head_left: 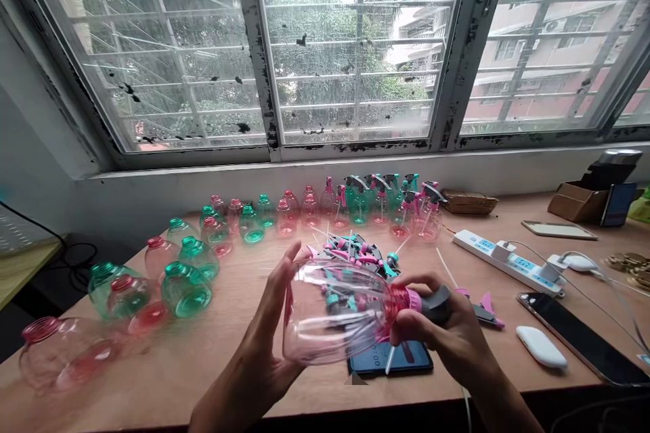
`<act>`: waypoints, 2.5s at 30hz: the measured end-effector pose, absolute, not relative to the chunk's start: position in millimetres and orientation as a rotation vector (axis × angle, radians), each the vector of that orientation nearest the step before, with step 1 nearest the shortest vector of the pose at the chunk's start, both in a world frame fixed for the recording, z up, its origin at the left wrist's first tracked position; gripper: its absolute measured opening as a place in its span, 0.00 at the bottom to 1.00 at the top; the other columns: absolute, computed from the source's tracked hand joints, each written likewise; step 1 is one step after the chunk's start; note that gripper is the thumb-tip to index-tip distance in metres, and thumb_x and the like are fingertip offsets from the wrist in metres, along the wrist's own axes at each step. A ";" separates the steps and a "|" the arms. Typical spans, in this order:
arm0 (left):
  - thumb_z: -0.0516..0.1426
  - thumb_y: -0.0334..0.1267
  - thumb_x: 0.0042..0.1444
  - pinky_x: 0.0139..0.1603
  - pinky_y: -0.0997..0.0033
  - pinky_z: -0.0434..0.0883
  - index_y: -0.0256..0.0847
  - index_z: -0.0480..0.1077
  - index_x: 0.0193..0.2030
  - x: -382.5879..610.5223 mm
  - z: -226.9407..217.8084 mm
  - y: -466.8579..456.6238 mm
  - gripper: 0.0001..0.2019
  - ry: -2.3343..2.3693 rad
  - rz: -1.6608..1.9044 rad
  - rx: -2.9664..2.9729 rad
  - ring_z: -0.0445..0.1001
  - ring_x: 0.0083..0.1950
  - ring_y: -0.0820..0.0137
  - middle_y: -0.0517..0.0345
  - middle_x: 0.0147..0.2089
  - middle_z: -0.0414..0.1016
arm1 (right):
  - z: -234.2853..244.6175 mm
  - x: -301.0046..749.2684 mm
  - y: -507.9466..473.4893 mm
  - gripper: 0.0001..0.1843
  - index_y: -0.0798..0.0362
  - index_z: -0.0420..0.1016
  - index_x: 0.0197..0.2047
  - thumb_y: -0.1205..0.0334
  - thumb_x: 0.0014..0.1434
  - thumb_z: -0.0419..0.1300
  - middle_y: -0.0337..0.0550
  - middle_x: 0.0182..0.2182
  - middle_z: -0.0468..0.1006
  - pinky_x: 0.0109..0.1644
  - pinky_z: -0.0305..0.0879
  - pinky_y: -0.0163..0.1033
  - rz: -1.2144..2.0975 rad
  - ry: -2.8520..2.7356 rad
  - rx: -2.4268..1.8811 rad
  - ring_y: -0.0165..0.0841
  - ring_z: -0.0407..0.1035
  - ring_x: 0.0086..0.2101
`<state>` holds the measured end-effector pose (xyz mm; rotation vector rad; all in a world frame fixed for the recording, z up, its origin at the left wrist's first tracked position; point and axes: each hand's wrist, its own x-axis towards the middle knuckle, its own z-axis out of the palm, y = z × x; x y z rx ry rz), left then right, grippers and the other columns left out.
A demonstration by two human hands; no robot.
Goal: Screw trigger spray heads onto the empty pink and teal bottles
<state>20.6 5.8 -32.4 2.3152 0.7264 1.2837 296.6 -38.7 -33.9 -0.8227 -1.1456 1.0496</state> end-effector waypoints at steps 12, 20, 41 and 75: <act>0.70 0.41 0.67 0.82 0.36 0.63 0.64 0.39 0.86 19.9 -26.3 3.6 0.53 0.645 1.330 2.368 0.56 0.86 0.44 0.50 0.90 0.42 | -36.7 294.9 -38.2 0.19 0.48 0.85 0.45 0.46 0.60 0.81 0.37 0.24 0.87 0.32 0.80 0.34 1.067 -1.141 -0.773 0.34 0.82 0.25; 0.74 0.56 0.57 0.80 0.29 0.61 0.60 0.32 0.87 21.6 -28.8 3.3 0.65 0.741 1.287 2.319 0.50 0.87 0.36 0.43 0.90 0.36 | -39.6 290.3 -39.3 0.17 0.47 0.86 0.45 0.49 0.60 0.82 0.37 0.23 0.88 0.33 0.79 0.36 0.988 -1.144 -0.737 0.35 0.82 0.25; 0.61 0.34 0.74 0.81 0.37 0.63 0.70 0.33 0.85 27.5 -33.5 4.9 0.49 0.761 1.396 2.372 0.56 0.86 0.51 0.53 0.90 0.42 | -49.8 297.6 -28.1 0.11 0.44 0.85 0.50 0.59 0.66 0.78 0.34 0.25 0.89 0.33 0.80 0.29 0.895 -1.267 -0.628 0.31 0.84 0.25; 0.75 0.36 0.61 0.80 0.58 0.72 0.52 0.73 0.56 24.5 -24.1 18.6 0.22 0.488 1.652 2.106 0.70 0.79 0.62 0.57 0.76 0.73 | -46.9 287.7 -13.0 0.28 0.52 0.77 0.33 0.36 0.58 0.78 0.33 0.16 0.78 0.23 0.75 0.30 1.593 -0.975 -0.732 0.29 0.74 0.17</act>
